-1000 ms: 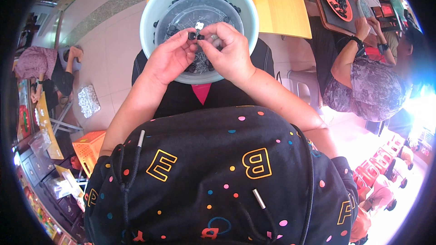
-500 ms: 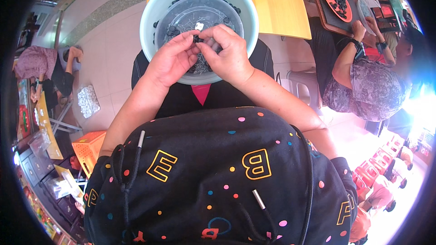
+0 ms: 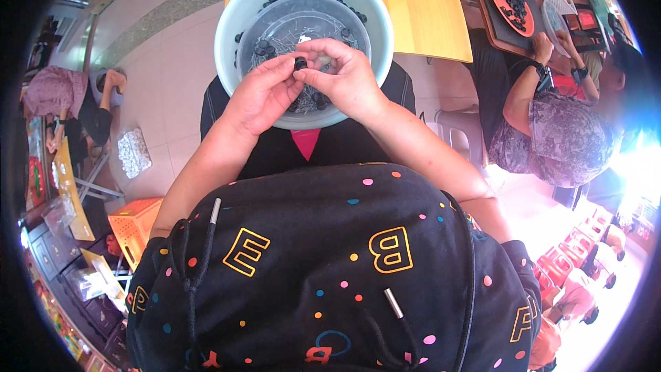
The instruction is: The person sorts small black plastic components by hand, taking them from a bowl of water and placing them into a tray.
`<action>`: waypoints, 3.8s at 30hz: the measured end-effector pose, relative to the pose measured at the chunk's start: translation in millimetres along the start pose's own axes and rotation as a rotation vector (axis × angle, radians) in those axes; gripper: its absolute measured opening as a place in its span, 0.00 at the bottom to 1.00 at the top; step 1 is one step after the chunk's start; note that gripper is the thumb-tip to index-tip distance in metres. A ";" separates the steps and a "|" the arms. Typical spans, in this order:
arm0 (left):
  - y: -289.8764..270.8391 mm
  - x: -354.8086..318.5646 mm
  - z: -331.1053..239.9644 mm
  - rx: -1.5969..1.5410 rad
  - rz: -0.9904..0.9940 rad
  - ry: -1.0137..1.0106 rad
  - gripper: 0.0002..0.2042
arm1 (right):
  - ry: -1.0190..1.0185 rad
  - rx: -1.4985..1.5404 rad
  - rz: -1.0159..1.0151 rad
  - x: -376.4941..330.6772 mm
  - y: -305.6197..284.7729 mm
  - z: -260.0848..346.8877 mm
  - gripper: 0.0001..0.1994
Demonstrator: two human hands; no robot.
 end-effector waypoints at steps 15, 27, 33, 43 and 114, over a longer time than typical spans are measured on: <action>9.6 -3.7 -0.9 0.122 -0.013 0.045 0.12 | 0.082 0.117 0.034 -1.8 1.5 10.3 0.18; 13.5 -7.9 -1.0 0.256 -0.057 0.082 0.12 | 0.139 0.122 0.040 -2.4 2.7 16.8 0.16; 16.1 -8.7 -2.7 0.316 -0.045 0.077 0.12 | 0.241 0.103 0.050 -2.4 -0.8 21.1 0.16; 13.0 -9.7 -8.8 0.669 -0.022 0.076 0.12 | 0.268 0.081 0.136 -0.2 -2.8 27.3 0.15; -29.4 -2.4 -39.8 2.167 -0.135 0.326 0.04 | -0.159 -1.329 0.460 16.4 -0.8 -7.0 0.09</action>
Point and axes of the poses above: each hand's wrist, its own x-axis towards the middle knuckle, its own y-axis out of the palm, z = x × y, the point moved 1 cm from there along x, towards the middle knuckle, and after that the axes turned 7 degrees about x, right-handed, at the moved point
